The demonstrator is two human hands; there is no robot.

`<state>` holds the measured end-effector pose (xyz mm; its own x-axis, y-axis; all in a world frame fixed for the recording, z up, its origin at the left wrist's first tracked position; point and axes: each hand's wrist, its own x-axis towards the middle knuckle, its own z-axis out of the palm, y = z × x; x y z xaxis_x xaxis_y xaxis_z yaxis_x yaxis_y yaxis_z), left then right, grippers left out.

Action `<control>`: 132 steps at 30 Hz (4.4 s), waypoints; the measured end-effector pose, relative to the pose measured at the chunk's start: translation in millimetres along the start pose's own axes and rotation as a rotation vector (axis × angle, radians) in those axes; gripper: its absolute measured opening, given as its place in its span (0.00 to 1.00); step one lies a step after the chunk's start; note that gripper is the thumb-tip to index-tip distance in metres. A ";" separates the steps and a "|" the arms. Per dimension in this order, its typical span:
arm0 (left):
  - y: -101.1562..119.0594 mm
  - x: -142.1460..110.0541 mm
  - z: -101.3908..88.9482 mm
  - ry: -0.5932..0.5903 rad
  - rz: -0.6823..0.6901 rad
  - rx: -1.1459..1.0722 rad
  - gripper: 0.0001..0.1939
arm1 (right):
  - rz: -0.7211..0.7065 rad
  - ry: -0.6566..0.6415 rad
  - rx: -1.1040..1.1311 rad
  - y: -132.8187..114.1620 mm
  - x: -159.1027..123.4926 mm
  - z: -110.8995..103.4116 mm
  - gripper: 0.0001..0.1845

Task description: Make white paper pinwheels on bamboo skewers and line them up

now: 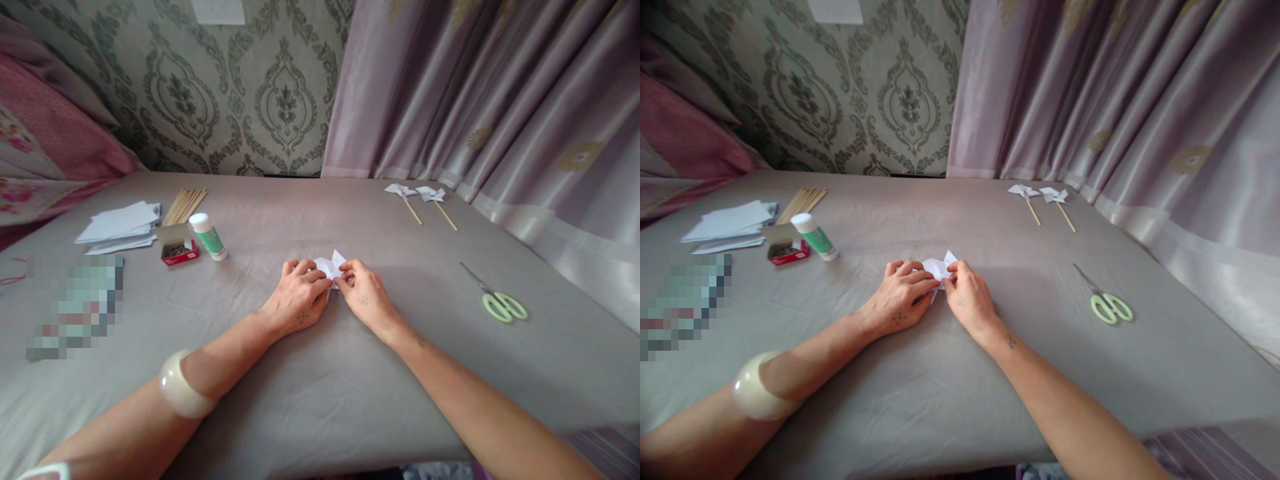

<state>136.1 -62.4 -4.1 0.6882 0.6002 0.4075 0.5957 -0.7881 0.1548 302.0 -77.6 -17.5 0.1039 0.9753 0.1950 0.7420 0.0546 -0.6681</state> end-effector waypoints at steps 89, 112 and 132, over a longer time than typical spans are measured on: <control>-8.8 -4.7 1.9 0.166 -0.118 -0.030 0.12 | -0.176 -0.420 -0.456 -24.7 36.9 -26.0 0.14; -23.5 -1.9 -3.2 0.225 -0.482 -0.082 0.13 | -0.269 -0.190 -0.406 -8.9 17.2 -22.4 0.18; -18.7 -4.8 -6.6 0.155 -0.490 -0.086 0.13 | -0.544 -0.330 -0.825 -36.4 12.6 -23.0 0.16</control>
<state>118.9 -51.4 -2.9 0.2639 0.8793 0.3964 0.7920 -0.4321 0.4312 291.5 -72.3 25.9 -0.4745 0.8796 0.0341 0.8696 0.4623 0.1736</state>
